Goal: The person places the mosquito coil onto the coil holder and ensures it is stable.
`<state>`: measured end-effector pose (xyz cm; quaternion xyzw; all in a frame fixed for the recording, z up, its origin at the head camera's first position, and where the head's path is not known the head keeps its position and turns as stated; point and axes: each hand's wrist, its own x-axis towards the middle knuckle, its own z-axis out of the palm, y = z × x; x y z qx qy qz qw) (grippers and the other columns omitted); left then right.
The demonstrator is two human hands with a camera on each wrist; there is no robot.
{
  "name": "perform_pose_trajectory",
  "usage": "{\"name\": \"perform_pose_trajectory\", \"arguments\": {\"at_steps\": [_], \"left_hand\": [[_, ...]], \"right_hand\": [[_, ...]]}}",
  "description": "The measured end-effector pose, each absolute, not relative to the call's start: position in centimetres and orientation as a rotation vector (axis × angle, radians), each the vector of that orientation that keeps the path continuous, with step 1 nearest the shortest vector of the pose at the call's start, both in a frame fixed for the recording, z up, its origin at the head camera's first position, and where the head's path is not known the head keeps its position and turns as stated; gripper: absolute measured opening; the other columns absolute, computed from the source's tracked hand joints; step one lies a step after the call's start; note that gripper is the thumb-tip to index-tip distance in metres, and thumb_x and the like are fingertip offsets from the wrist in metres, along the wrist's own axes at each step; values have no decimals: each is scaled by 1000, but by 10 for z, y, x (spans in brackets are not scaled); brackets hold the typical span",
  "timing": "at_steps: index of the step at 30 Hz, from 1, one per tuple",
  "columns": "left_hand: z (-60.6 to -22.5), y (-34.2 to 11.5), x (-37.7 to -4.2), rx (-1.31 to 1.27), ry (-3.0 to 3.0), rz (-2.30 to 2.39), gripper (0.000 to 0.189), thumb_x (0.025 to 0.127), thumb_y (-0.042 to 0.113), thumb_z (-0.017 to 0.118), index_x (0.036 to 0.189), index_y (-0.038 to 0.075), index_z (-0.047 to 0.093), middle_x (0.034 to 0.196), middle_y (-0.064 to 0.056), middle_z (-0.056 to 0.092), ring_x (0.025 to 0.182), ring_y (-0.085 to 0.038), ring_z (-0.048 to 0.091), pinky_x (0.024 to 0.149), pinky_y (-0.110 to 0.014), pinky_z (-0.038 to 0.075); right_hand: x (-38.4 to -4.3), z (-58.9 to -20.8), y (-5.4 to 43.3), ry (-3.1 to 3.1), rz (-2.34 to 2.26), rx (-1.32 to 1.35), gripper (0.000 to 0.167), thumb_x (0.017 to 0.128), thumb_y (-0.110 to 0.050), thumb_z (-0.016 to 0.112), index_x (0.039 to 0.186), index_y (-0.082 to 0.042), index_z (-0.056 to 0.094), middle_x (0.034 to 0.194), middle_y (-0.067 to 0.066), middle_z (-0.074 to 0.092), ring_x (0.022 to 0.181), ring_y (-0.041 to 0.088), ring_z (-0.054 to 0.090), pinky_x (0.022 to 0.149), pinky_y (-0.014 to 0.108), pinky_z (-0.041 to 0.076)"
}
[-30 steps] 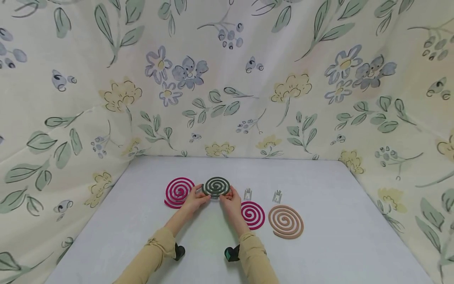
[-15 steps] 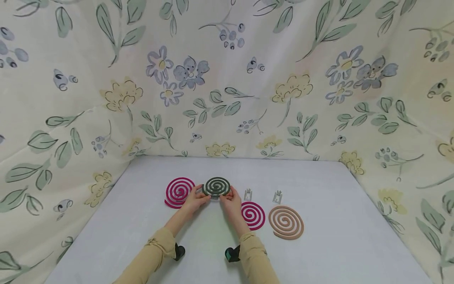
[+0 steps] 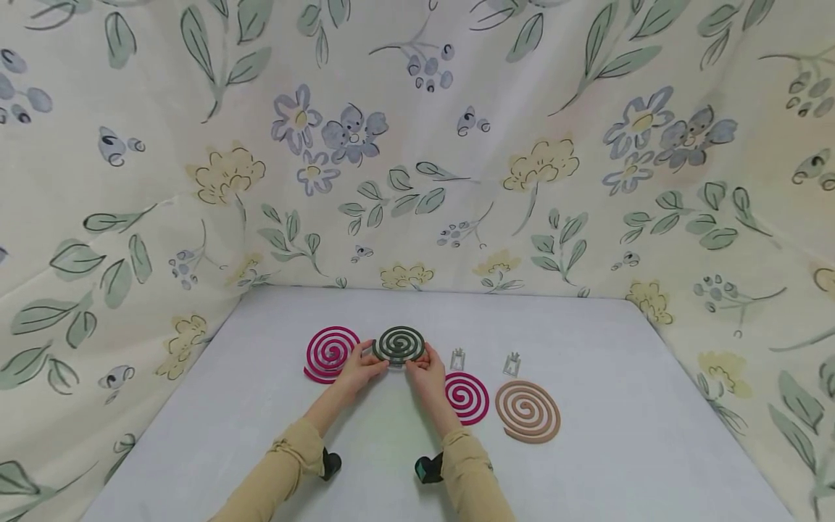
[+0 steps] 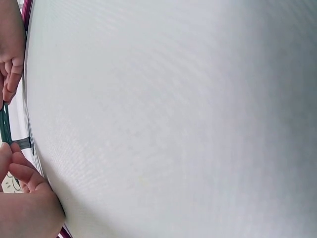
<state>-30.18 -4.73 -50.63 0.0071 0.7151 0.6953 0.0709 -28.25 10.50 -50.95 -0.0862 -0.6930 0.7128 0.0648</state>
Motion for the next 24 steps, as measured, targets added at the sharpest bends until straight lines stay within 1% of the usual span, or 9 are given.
{"name": "perform_pose_trajectory", "arguments": {"at_steps": [11, 18, 24], "left_hand": [[-509, -48, -303, 40, 2134, 2097, 68, 85, -2, 64, 140, -8, 25, 74, 2, 61, 66, -3, 50, 65, -17, 44], [-507, -48, -302, 17, 2162, 2081, 67, 85, 1, 66, 140, -5, 28, 70, 7, 58, 66, -2, 50, 66, -16, 44], [-507, -48, -300, 40, 2165, 2097, 66, 85, 0, 65, 139, -6, 28, 68, 9, 56, 66, -1, 50, 66, -16, 43]], "right_hand": [[-285, -513, 107, -2097, 2142, -293, 61, 84, 5, 62, 138, 13, 35, 88, 6, 49, 73, 4, 46, 62, 10, 40], [-285, -513, 107, -2108, 2134, -292, 61, 84, 4, 62, 138, 13, 35, 89, 7, 49, 73, 4, 46, 62, 10, 41], [-285, -512, 107, -2113, 2137, -294, 62, 84, 4, 63, 138, 13, 35, 89, 7, 50, 73, 4, 46, 62, 11, 41]]}}
